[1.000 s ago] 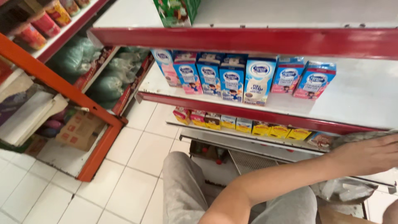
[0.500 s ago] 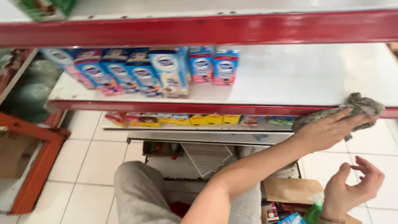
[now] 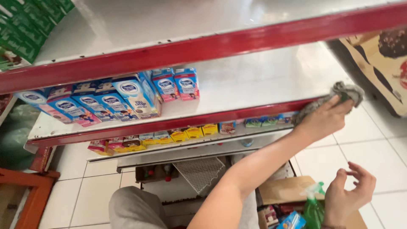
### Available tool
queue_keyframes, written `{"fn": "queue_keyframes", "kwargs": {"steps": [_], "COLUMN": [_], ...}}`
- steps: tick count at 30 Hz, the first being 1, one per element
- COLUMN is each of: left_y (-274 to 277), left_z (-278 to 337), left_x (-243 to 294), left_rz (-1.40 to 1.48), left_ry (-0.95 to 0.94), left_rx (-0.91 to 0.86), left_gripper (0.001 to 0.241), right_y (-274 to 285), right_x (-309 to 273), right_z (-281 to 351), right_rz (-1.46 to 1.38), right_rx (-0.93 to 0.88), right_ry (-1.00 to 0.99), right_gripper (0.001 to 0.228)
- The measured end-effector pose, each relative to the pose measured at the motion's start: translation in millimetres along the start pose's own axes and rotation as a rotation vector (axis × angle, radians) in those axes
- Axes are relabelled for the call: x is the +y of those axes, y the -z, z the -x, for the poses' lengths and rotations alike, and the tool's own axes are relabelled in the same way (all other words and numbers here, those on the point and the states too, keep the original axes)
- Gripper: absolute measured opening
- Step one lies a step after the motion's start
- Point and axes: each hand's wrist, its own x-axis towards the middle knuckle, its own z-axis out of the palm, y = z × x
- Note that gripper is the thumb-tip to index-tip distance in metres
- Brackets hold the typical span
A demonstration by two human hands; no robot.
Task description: The person scans packaged snacks with a barcode scanner and places them on a refrigerated shelf. They then spray a cleaning solution on the shelf and wipe it with a cloth. The person continues to scan and place items on the shelf.
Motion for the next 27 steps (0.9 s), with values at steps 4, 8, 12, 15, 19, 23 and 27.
{"fn": "queue_keyframes", "kwargs": {"steps": [4,8,12,15,19,23,27], "left_y": [26,56,69,60,27,-16,-53], "left_z": [-1,43,110,160,227,282,317], "left_x": [24,86,149,177,213,252,281], "left_rz": [0.478,1.065,1.461,1.451,1.658,1.520,1.382], "left_ry": [0.200,0.282,0.249,0.160,0.329,0.469,0.455], "left_rx": [0.138,0.206,-0.046,-0.212,-0.406,-0.616,-0.691], "left_gripper": [0.025,0.047,0.053,0.058,0.063,0.046,0.041], "right_y": [17,40,66,84,114,159,182], "right_x": [-9,-7,36,93,164,214,250], "right_z": [2,7,46,85,150,196,227], "right_rz": [-0.423,-1.168,-1.423,-1.091,-0.544,0.192,0.339], "right_rx": [-0.048,-0.107,-0.005,-0.028,-0.037,-0.075,-0.015], "right_ry": [-0.295,-0.857,-0.887,-0.952,-0.908,-0.743,-0.669], "right_gripper": [0.022,0.042,0.043,0.025,0.029,0.033,0.038]}}
